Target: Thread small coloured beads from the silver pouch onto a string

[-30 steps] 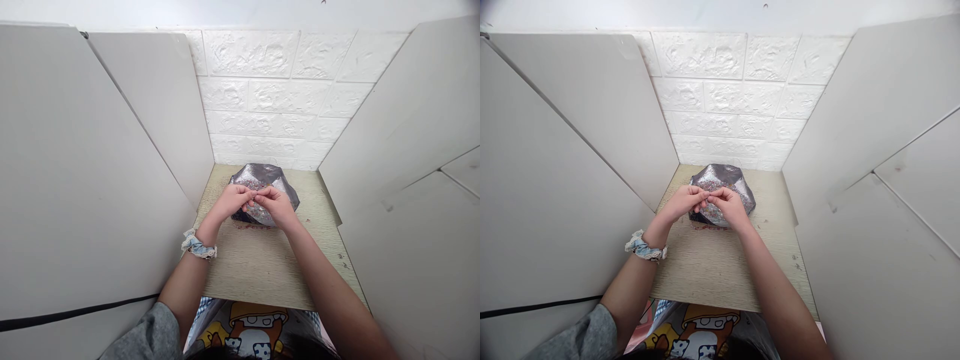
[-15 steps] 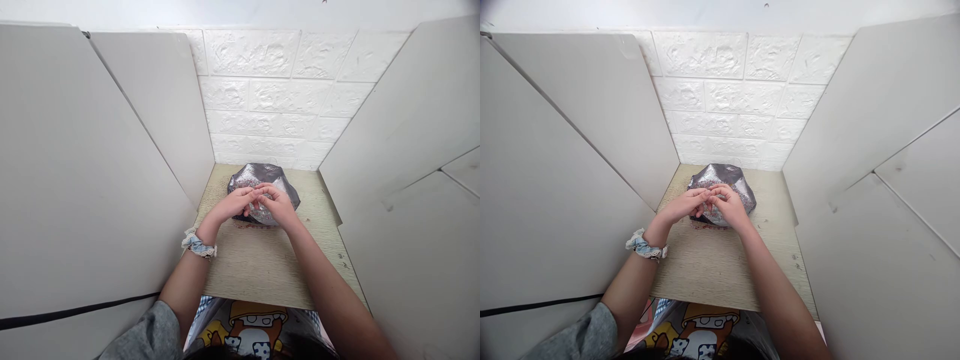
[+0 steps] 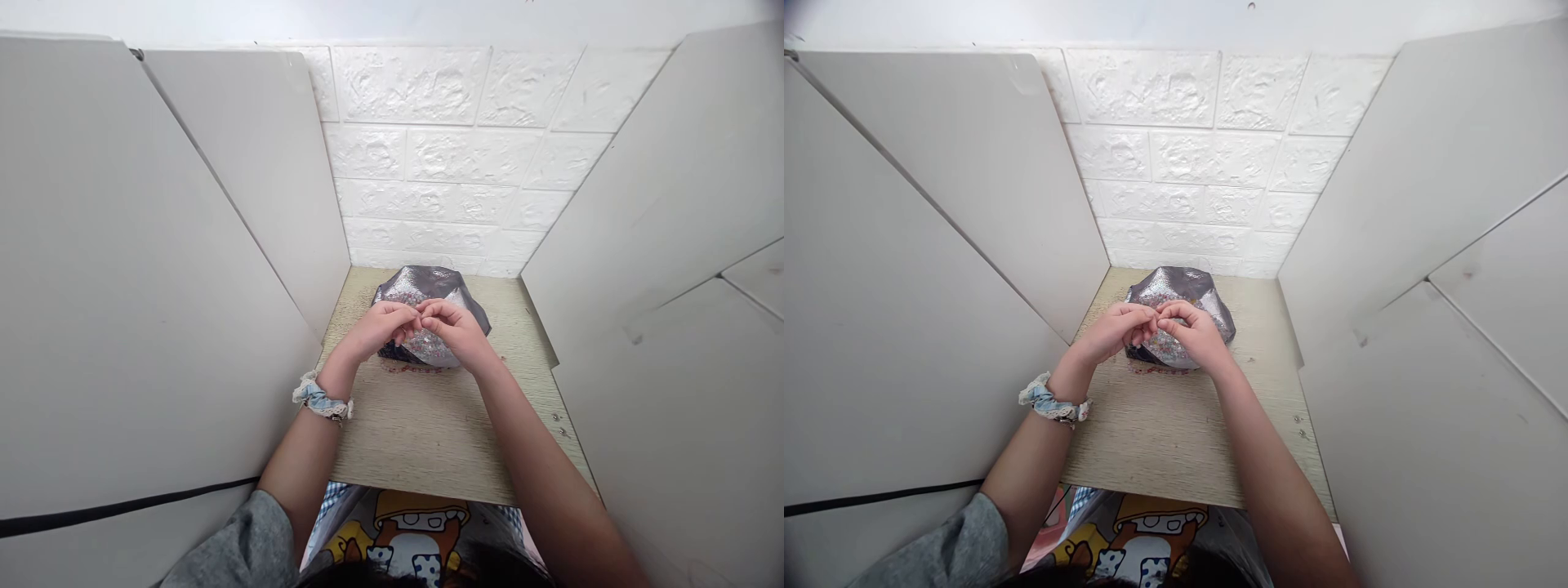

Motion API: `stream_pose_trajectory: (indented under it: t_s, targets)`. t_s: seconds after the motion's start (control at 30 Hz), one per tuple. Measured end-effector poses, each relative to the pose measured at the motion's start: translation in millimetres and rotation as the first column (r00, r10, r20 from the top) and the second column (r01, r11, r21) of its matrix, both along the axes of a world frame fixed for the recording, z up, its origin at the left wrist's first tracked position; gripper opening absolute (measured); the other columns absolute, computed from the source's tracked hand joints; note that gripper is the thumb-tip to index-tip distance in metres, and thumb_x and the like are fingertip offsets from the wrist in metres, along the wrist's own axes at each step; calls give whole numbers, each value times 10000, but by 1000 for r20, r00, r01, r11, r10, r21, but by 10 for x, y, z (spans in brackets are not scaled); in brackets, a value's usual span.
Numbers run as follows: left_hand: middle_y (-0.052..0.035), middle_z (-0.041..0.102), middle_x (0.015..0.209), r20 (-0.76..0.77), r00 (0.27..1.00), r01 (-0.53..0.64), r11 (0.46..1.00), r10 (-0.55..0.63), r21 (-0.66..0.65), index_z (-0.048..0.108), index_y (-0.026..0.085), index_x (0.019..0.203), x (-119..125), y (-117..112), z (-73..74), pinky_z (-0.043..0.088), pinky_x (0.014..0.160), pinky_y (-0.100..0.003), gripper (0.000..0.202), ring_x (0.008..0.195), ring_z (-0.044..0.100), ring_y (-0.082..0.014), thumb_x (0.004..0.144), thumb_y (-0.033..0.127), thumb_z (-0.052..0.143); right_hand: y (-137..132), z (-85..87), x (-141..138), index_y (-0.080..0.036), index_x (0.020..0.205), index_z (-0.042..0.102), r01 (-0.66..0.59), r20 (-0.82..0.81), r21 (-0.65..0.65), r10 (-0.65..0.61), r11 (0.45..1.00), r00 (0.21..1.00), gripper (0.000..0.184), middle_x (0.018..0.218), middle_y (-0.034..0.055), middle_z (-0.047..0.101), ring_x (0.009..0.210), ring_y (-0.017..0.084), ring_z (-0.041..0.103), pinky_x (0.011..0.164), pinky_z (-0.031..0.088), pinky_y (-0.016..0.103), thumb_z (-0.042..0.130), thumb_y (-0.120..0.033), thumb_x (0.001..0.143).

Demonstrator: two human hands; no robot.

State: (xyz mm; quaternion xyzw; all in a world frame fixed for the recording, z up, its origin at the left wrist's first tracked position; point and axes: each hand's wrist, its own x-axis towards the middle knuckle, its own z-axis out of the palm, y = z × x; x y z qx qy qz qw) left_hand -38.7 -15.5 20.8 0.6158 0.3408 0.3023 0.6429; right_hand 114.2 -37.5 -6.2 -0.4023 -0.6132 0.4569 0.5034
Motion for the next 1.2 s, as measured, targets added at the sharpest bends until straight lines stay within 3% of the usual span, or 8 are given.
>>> stream_pose_trajectory:
  t_s: [0.13,0.23,0.3,0.4,0.6,0.73,0.9,1.2]
  targets:
    - [51,342,418,-74,997,-38,998,35,-44,508,135,576,10,18,-9,163,363,-178,239,365,255,-24,718,318,447,22,-41,11,-186,763,561,125,297,93,-147,988,943,132,869,30,562,827,141,508,751,389,278,467,-278,752]
    - [49,364,470,-79,995,-69,995,63,-70,480,139,605,23,17,4,116,345,-176,234,351,218,-11,727,337,450,32,-105,38,-183,788,578,208,673,198,-288,958,681,177,890,52,549,833,150,496,749,369,279,404,-215,775]
    - [66,293,464,-75,994,-84,993,78,-79,485,143,647,24,11,15,92,341,-171,237,350,176,-9,728,364,459,27,-147,49,-171,754,583,194,838,185,-258,963,482,205,889,69,536,817,157,491,707,366,274,380,-190,776]
    - [80,180,468,-60,993,-102,992,98,-68,499,151,704,14,3,22,85,341,-161,265,363,140,-16,728,412,463,15,-192,52,-160,702,579,172,921,160,-210,972,328,237,868,78,523,799,166,486,628,358,266,356,-178,781]
    - [79,192,459,-28,997,-68,996,66,-53,511,150,728,7,10,-6,138,342,-150,262,372,173,-21,736,408,459,22,-214,26,-164,727,587,164,942,173,-212,971,261,225,881,87,515,864,187,475,630,360,269,372,-189,787]
    - [52,323,470,-5,996,-92,995,92,-26,517,136,685,16,30,-40,223,365,-153,241,401,295,-29,732,367,465,24,-221,7,-164,743,590,157,951,180,-213,971,226,232,876,95,519,866,196,480,635,365,274,366,-188,797]
    - [37,389,509,-56,993,-110,994,109,-16,533,128,661,23,38,-25,178,349,-163,247,385,291,-20,715,362,477,26,-250,-6,-164,741,589,137,957,179,-204,974,204,245,873,94,520,858,196,481,632,366,277,355,-181,811]
    - [12,489,564,-222,961,-144,982,168,119,623,106,771,43,54,-48,259,388,-178,301,412,322,-30,683,368,502,29,-288,-10,-155,834,553,115,959,176,-197,978,203,225,890,96,513,852,188,474,675,363,287,328,-168,822]
